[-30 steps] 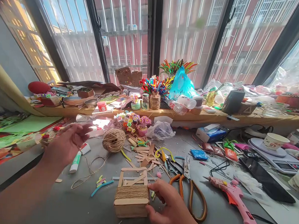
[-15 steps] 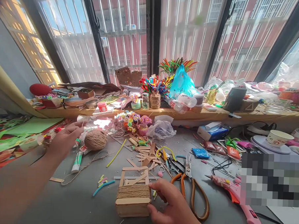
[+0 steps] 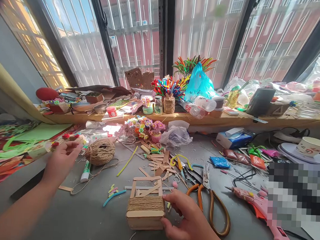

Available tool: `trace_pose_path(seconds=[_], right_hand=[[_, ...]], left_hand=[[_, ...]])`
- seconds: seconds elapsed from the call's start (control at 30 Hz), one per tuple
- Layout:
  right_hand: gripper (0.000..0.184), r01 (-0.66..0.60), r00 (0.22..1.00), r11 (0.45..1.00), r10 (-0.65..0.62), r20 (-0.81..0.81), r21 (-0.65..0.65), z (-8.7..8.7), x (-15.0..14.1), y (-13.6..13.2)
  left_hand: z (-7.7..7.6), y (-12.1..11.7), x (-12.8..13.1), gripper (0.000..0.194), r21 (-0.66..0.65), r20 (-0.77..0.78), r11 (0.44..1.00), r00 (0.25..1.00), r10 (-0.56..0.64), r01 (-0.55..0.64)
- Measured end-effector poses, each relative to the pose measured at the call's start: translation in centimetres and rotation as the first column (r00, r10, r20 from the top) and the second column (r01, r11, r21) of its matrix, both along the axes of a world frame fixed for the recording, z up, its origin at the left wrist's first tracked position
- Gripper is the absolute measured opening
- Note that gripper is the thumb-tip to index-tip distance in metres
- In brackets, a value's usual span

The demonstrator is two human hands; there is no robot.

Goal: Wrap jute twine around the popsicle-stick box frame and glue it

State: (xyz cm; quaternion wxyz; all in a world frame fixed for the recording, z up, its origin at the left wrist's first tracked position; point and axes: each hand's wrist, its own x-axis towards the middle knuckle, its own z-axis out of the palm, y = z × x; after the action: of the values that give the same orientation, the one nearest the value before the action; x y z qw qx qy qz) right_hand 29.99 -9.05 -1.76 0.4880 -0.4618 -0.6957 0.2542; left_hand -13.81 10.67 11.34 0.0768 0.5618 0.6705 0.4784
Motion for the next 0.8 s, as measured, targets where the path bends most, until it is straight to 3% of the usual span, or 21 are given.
trace_pose_path(seconds=[0.1, 0.17, 0.27, 0.4, 0.6, 0.8], right_hand=[[0.042, 0.009, 1.000, 1.000, -0.009, 0.004, 0.003, 0.0, 0.1, -0.1], [0.040, 0.013, 1.000, 1.000, -0.013, 0.000, 0.008, -0.1, 0.2, -0.1], [0.041, 0.021, 1.000, 1.000, -0.021, 0.005, 0.007, -0.3, 0.4, -0.1], [0.042, 0.014, 0.999, 1.000, -0.014, 0.047, -0.001, -0.7, 0.6, -0.1], [0.044, 0.024, 0.997, 1.000, -0.024, 0.073, -0.004, -1.4, 0.8, 0.0], [0.044, 0.026, 0.998, 1.000, -0.025, 0.061, -0.017, -1.7, 0.8, 0.0]], left_hand=[[0.7, -0.3, 1.1, 0.025, -0.141, -0.221, 0.977, 0.957, -0.187, 0.158], [1.2, 0.8, 1.6, 0.033, -0.244, -0.298, 0.950, 0.918, -0.263, 0.193], [1.5, 3.3, 1.5, 0.043, -0.401, -0.336, 0.904, 0.894, -0.296, 0.148], [1.2, 5.0, 0.7, 0.037, -0.544, -0.368, 0.834, 0.867, -0.334, 0.091], [1.3, 3.5, 1.6, 0.037, -0.624, -0.510, 0.780, 0.781, -0.360, -0.049], [4.1, 2.6, 2.5, 0.034, -0.617, -0.631, 0.764, 0.699, -0.338, -0.188]])
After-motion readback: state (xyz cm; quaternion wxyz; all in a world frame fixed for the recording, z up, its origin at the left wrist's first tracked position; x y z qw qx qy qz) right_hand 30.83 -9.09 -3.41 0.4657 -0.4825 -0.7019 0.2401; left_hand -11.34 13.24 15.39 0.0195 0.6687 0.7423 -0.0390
